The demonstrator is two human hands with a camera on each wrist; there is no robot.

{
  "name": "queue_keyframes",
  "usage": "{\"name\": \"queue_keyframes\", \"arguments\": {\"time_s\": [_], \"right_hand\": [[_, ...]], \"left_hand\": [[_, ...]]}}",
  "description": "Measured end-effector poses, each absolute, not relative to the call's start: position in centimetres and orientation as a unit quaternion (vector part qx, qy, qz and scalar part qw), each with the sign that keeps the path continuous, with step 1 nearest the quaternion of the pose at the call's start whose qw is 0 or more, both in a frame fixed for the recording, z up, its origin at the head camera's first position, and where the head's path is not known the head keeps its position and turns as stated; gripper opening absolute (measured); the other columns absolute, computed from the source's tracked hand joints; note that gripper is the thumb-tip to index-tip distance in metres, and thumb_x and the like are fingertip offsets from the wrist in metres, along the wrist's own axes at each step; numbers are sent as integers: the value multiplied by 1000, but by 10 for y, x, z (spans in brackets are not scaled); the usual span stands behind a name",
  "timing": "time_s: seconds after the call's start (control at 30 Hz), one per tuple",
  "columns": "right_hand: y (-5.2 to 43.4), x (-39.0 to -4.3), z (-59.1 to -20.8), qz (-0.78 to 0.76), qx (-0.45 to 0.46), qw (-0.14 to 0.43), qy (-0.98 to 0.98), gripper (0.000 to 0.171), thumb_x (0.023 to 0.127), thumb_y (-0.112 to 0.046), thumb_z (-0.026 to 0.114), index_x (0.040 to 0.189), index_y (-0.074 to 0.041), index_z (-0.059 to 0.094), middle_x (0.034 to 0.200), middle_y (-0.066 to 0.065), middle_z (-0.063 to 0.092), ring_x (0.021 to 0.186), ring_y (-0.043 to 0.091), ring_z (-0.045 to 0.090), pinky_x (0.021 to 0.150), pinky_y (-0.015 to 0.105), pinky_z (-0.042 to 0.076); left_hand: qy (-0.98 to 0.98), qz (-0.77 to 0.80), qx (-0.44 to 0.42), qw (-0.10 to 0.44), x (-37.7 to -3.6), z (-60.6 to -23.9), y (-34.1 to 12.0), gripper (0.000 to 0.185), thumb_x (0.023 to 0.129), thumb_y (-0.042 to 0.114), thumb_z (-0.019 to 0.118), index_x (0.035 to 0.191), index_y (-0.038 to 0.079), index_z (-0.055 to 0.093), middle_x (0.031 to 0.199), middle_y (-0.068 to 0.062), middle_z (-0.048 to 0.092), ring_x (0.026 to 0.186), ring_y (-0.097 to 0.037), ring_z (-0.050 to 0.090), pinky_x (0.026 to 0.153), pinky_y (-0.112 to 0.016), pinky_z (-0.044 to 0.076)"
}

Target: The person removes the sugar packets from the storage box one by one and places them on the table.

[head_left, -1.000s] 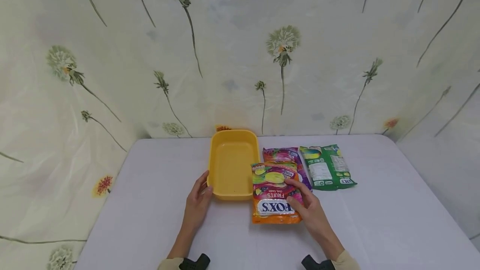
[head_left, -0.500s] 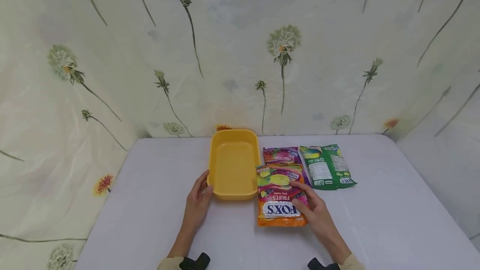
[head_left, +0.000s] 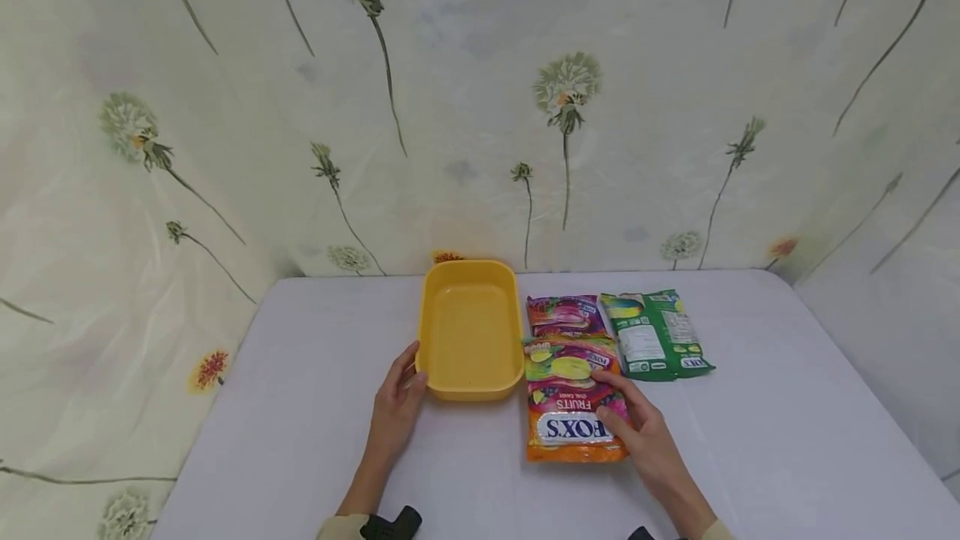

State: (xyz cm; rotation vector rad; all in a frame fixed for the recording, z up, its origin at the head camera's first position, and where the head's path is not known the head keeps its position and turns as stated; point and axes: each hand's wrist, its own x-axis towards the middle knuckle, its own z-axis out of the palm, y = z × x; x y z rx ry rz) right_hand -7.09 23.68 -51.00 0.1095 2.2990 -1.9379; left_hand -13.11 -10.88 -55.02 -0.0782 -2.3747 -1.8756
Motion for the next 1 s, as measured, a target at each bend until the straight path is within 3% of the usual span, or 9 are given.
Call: {"name": "queue_keyframes", "arguments": {"time_s": [0.17, 0.5, 0.77, 1.0], "right_hand": [[241, -67, -512, -632, 47, 71, 771, 54, 93, -38, 56, 143, -29, 37, 151, -2, 28, 136, 24, 26, 90, 4, 40], [251, -60, -520, -627, 65, 96, 771, 57, 91, -42, 58, 142, -30, 37, 154, 2, 23, 137, 29, 25, 90, 9, 46], [257, -54, -529, -616, 96, 126, 771, 57, 90, -46, 58, 141, -33, 37, 154, 1, 23, 135, 28, 30, 96, 22, 49], [257, -51, -532, -615, 116, 146, 766, 59, 88, -50, 59, 141, -36, 37, 153, 5, 25, 133, 30, 34, 102, 38, 48]], "left_hand": [[-783, -619, -20, 51, -131, -551, -109, 46, 95, 36, 55, 138, 42, 41, 143, 17, 43, 129, -12, 48, 102, -28, 47], [-780, -623, -27, 55, -131, -551, -109, 46, 94, 40, 55, 138, 42, 41, 143, 17, 43, 128, -10, 48, 98, -16, 46], [-785, -617, -26, 57, -132, -550, -109, 46, 94, 42, 54, 138, 43, 41, 144, 17, 42, 128, -11, 48, 102, -28, 47], [-785, -617, -26, 60, -131, -550, -109, 46, 95, 35, 55, 138, 40, 41, 144, 15, 43, 128, -14, 49, 102, -30, 47]]}}
